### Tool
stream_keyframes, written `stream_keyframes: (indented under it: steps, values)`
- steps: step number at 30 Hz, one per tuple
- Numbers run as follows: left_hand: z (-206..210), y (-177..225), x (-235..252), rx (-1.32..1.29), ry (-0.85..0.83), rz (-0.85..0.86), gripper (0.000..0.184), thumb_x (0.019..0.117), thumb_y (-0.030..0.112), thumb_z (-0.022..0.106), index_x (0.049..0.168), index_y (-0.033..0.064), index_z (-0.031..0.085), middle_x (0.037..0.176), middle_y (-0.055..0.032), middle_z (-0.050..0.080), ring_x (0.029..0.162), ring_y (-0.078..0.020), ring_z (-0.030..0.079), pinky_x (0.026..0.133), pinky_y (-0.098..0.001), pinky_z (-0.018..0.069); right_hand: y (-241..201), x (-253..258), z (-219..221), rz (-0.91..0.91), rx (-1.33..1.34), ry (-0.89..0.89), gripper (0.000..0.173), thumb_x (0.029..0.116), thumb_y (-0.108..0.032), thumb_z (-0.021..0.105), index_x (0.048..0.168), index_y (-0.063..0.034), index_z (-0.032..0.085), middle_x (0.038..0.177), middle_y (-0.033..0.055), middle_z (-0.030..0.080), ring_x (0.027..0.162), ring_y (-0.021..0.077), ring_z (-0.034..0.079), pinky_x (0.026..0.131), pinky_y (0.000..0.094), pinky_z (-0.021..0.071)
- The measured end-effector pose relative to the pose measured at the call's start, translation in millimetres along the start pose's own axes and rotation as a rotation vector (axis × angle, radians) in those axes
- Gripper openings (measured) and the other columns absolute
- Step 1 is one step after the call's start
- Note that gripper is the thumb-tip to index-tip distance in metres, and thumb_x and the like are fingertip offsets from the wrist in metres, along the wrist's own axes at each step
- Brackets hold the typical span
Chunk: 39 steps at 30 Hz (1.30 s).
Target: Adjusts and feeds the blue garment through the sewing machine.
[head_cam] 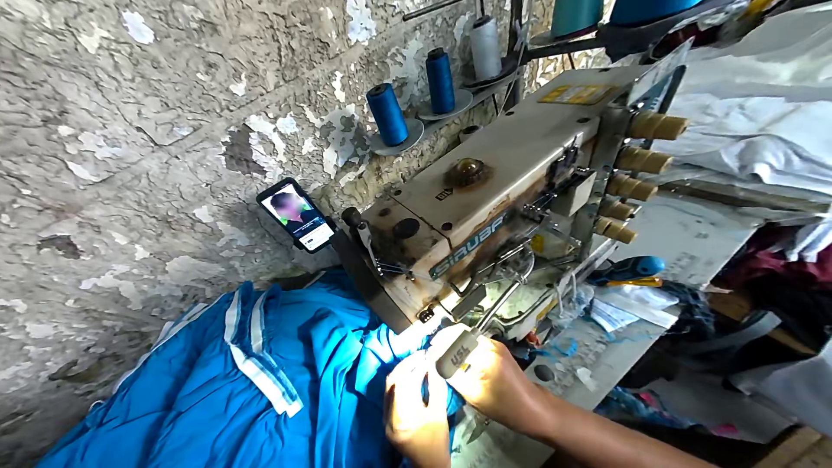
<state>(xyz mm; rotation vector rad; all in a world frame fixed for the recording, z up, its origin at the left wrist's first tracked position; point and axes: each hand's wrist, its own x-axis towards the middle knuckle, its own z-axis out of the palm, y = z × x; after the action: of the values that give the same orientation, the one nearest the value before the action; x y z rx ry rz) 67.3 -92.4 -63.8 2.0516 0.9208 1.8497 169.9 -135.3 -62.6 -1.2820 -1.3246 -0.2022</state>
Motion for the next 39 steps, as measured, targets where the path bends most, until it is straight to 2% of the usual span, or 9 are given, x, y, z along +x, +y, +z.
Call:
stream_keyframes:
  steps: [2, 5, 10, 14, 20, 25, 28, 32, 39]
  values:
    - [1, -4, -3, 0.048, 0.004, 0.044, 0.019, 0.0736, 0.008, 0.075, 0.081, -0.0095, 0.072, 0.082, -0.0177, 0.073, 0.083, -0.0083, 0.071, 0.079, -0.0136, 0.0521, 1, 0, -1, -0.013, -0.015, 0.014, 0.008, 0.0814, -0.011, 0.067, 0.079, -0.0036, 0.07, 0.08, 0.0092, 0.071, 0.082, 0.0099, 0.069, 0.077, 0.0168, 0.0538]
    - [0, -18, -9, -0.017, -0.034, 0.033, 0.019, 0.0751, 0.012, 0.076, 0.082, -0.005, 0.073, 0.087, -0.0104, 0.074, 0.091, -0.0035, 0.07, 0.087, -0.0131, 0.0527, 2, 0, -2, -0.025, 0.001, 0.017, 0.006, 0.082, -0.008, 0.066, 0.079, -0.004, 0.069, 0.079, 0.0083, 0.071, 0.081, 0.0085, 0.069, 0.076, 0.0156, 0.0536]
    - [0, -22, -14, 0.0, -0.035, 0.05, 0.022, 0.0734, 0.014, 0.077, 0.08, -0.0063, 0.072, 0.084, -0.0112, 0.073, 0.089, -0.0014, 0.069, 0.085, -0.0113, 0.0516, 3, -2, 0, -0.004, 0.018, 0.031, 0.007, 0.0828, -0.01, 0.066, 0.08, -0.0035, 0.069, 0.079, 0.008, 0.071, 0.08, 0.007, 0.068, 0.075, 0.0149, 0.0534]
    - [0, -23, -15, -0.005, -0.037, 0.011, 0.022, 0.0725, 0.013, 0.075, 0.079, -0.0075, 0.072, 0.08, -0.011, 0.073, 0.083, -0.0009, 0.069, 0.082, -0.0115, 0.0522, 2, -1, 1, 0.164, 0.127, 0.013, 0.009, 0.0808, -0.012, 0.067, 0.077, -0.004, 0.069, 0.077, 0.0048, 0.07, 0.076, 0.0023, 0.066, 0.071, 0.0138, 0.0525]
    - [-1, -26, -20, -0.319, -0.062, -0.217, 0.018, 0.0697, 0.0, 0.075, 0.087, -0.0031, 0.072, 0.083, -0.0003, 0.074, 0.082, -0.0006, 0.071, 0.077, -0.0168, 0.0591, 0, 2, -1, 0.36, 0.27, -0.024, 0.009, 0.076, -0.014, 0.073, 0.078, -0.0052, 0.071, 0.074, -0.0013, 0.07, 0.074, -0.0056, 0.065, 0.069, 0.0118, 0.0519]
    - [-3, -21, -22, -0.591, -0.061, -0.447, 0.022, 0.0703, -0.01, 0.071, 0.087, 0.0043, 0.073, 0.082, 0.0001, 0.076, 0.076, -0.0075, 0.073, 0.07, -0.0243, 0.0619, -6, 4, -5, 0.49, 0.449, -0.008, 0.009, 0.0712, -0.007, 0.077, 0.077, -0.008, 0.07, 0.071, -0.0086, 0.069, 0.07, -0.0113, 0.062, 0.067, 0.0096, 0.0521]
    - [-2, -19, -21, -0.639, -0.049, -0.48, 0.021, 0.073, -0.01, 0.068, 0.084, 0.0077, 0.073, 0.079, 0.0021, 0.074, 0.072, -0.0052, 0.071, 0.066, -0.0225, 0.0603, -10, 1, -3, 0.462, 0.353, 0.009, 0.009, 0.0715, -0.011, 0.075, 0.077, -0.0057, 0.07, 0.071, -0.0052, 0.069, 0.07, -0.0102, 0.062, 0.065, 0.0092, 0.0502]
    - [-2, -17, -20, -0.644, -0.046, -0.477, 0.02, 0.076, -0.009, 0.066, 0.085, 0.007, 0.074, 0.081, 0.0018, 0.075, 0.077, -0.0057, 0.072, 0.071, -0.0223, 0.0604, -11, -2, 0, 0.347, 0.211, 0.041, 0.012, 0.0724, -0.013, 0.072, 0.075, -0.0023, 0.069, 0.073, 0.0026, 0.069, 0.072, -0.0041, 0.064, 0.068, 0.0106, 0.0505]
    - [-2, -21, -21, -0.711, -0.065, -0.438, 0.014, 0.0799, 0.001, 0.072, 0.087, 0.0127, 0.076, 0.083, 0.0042, 0.075, 0.08, -0.004, 0.072, 0.074, -0.0215, 0.0596, -14, -2, 1, 0.24, 0.112, 0.038, 0.012, 0.0757, -0.016, 0.072, 0.078, -0.0044, 0.071, 0.074, 0.0033, 0.07, 0.075, 0.0002, 0.066, 0.07, 0.0129, 0.0519]
